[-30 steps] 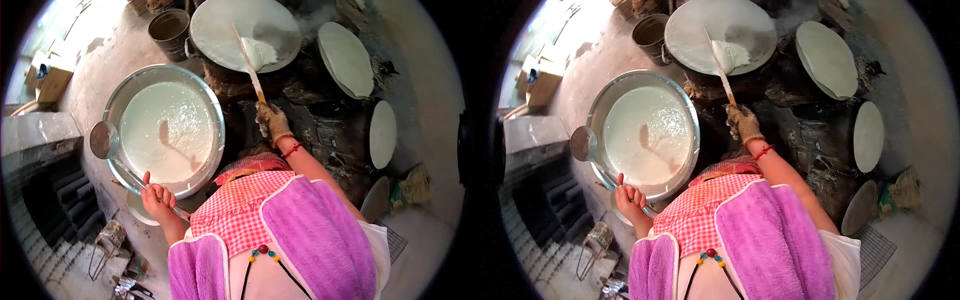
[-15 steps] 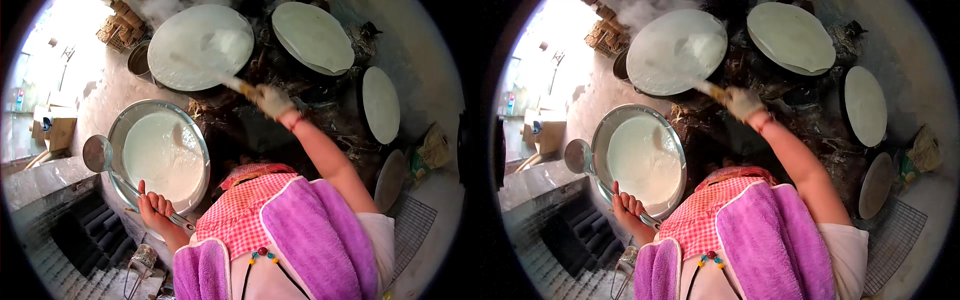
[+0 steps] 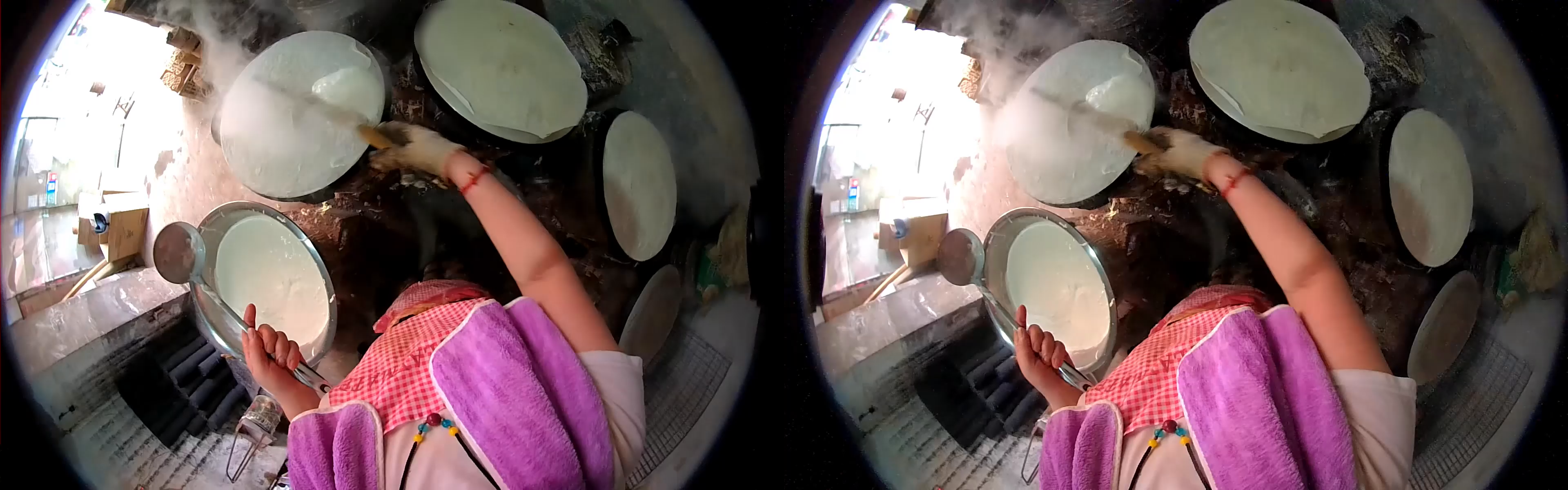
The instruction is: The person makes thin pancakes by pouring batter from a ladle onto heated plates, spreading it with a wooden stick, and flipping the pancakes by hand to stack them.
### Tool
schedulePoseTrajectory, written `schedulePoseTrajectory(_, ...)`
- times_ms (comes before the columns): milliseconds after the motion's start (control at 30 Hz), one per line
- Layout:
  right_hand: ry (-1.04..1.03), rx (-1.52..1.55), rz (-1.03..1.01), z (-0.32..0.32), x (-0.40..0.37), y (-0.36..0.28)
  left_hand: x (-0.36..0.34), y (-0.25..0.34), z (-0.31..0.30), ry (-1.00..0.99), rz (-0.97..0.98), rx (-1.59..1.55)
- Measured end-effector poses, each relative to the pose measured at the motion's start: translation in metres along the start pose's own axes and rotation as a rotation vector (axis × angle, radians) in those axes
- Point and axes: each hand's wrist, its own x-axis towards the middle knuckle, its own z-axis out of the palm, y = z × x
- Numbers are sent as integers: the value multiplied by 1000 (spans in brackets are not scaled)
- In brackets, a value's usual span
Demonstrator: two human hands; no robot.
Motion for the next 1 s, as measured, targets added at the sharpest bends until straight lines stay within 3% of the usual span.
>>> schedulePoseTrajectory(67,124,473,54,-21,-42,-6,-3,-2,4,18,16,38)
schedulePoseTrajectory(167,308,516,261,-24,-54,35,2,-14,3,61,37,179)
schedulePoseTrajectory(233,338,351,155,40,-35,55,18,-30,9,68,-58,235)
schedulePoseTrajectory(300,219,477,45,75,-17,29,36,-43,15,33,-135,175)
schedulePoseTrajectory(367,152,380,93,67,-11,-6,42,-35,32,-43,-128,131)
schedulePoseTrajectory(433,116,450,45,46,-2,9,43,-17,58,-134,-44,191)
schedulePoseTrajectory(467,172,471,198,29,-20,-17,44,-8,67,-175,-17,197)
schedulePoseTrajectory(500,302,436,-62,32,8,40,47,-5,79,-166,6,185)
schedulePoseTrajectory(567,344,618,157,35,-2,8,55,-4,96,-93,-14,273)
schedulePoseTrajectory(633,247,561,104,53,12,17,72,-3,99,-208,-78,381)
schedulePoseTrajectory(700,150,496,43,58,8,12,91,-6,99,-241,-224,189)
schedulePoseTrajectory(767,-21,364,205,45,-18,-14,103,-10,96,-238,-270,70)
schedulePoseTrajectory(833,-17,399,186,34,-38,7,104,-17,91,-240,-316,-50)
schedulePoseTrajectory(900,322,624,-88,34,-35,72,95,-30,88,-236,-334,-174)
schedulePoseTrajectory(933,146,1057,283,17,-43,73,84,-37,95,-232,-328,-155)
schedulePoseTrajectory(967,147,1064,289,25,-49,57,81,-50,98,-265,-331,-186)
schedulePoseTrajectory(1000,129,810,289,44,-50,35,81,-59,104,-235,-360,-226)
